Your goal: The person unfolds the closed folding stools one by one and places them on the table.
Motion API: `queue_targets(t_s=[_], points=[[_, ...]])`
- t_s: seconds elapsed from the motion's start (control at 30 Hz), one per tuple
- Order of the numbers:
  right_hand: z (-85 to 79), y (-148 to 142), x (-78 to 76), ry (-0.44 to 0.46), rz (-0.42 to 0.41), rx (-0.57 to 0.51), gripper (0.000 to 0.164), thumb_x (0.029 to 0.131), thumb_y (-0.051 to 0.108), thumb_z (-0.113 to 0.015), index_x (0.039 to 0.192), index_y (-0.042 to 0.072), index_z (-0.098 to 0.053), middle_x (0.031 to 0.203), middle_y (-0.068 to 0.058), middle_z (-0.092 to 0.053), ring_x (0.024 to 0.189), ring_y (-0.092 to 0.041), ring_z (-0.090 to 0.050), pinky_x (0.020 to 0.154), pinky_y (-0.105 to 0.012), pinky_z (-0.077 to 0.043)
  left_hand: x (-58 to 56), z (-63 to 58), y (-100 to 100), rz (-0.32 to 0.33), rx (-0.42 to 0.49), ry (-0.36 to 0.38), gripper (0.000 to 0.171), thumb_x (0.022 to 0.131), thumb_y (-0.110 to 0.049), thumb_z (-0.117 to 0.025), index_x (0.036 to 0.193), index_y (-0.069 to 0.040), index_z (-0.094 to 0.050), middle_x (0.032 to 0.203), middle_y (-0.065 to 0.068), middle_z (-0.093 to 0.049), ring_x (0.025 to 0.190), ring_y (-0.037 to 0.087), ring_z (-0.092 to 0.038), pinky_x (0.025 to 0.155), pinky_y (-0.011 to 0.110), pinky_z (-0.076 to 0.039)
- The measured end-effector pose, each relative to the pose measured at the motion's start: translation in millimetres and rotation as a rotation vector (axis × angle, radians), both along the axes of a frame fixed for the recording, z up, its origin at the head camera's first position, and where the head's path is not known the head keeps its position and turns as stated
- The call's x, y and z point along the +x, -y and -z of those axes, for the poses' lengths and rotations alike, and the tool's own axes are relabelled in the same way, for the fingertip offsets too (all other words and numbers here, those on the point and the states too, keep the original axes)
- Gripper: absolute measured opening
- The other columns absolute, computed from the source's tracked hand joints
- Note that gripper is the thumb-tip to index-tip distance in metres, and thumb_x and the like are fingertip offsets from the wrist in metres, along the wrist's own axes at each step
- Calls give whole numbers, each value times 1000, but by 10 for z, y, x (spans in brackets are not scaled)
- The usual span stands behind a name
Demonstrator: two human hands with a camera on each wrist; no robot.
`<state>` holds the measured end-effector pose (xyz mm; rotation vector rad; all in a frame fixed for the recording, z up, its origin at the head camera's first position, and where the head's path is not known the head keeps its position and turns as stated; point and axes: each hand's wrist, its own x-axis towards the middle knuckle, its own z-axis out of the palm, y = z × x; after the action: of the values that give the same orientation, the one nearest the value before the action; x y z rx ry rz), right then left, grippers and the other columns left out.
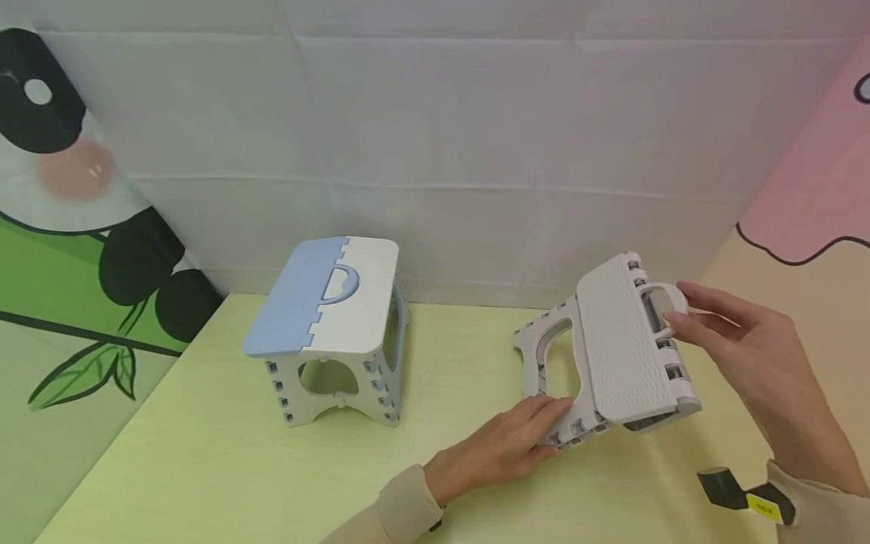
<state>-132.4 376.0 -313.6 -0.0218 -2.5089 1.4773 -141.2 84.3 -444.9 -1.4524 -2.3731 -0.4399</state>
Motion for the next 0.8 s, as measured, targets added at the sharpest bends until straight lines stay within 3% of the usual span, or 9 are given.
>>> queue_targets(t_s=[0.1, 0.33, 0.57, 0.8], points=[[-17, 14, -3, -9, -13, -13, 57, 102, 17, -66, 155, 25, -47, 110, 40, -61, 90, 14, -63, 88, -4, -30, 2, -3, 1, 3, 2, -3, 67, 96, -25, -75, 150, -1, -42, 129, 6, -59, 114, 10, -57, 98, 10, -43], [-78, 66, 0, -2, -7, -5, 57, 102, 18, -67, 155, 26, -48, 105, 38, -63, 89, 13, -64, 82, -7, -33, -11, 5, -8, 18, 10, -6, 68, 97, -24, -75, 150, 2, -41, 130, 8, -58, 113, 10, -57, 100, 10, -42], [-109, 108, 7, -19, -10, -20, 57, 101, 15, -67, 154, 25, -49, 100, 34, -68, 90, 13, -63, 87, -7, -32, -15, -2, -14, 37, 13, 7, 66, 98, -23, -73, 149, 3, -40, 131, 9, -58, 114, 10, -57, 101, 9, -40], [-131, 147, -3, -101, -21, -24, 54, 100, 9, -69, 151, 21, -54, 95, 27, -71, 86, 10, -66, 78, -8, -35, -19, -10, -25, 66, 45, 45, 64, 97, -18, -74, 147, 5, -40, 129, 10, -57, 112, 13, -56, 99, 10, -41]])
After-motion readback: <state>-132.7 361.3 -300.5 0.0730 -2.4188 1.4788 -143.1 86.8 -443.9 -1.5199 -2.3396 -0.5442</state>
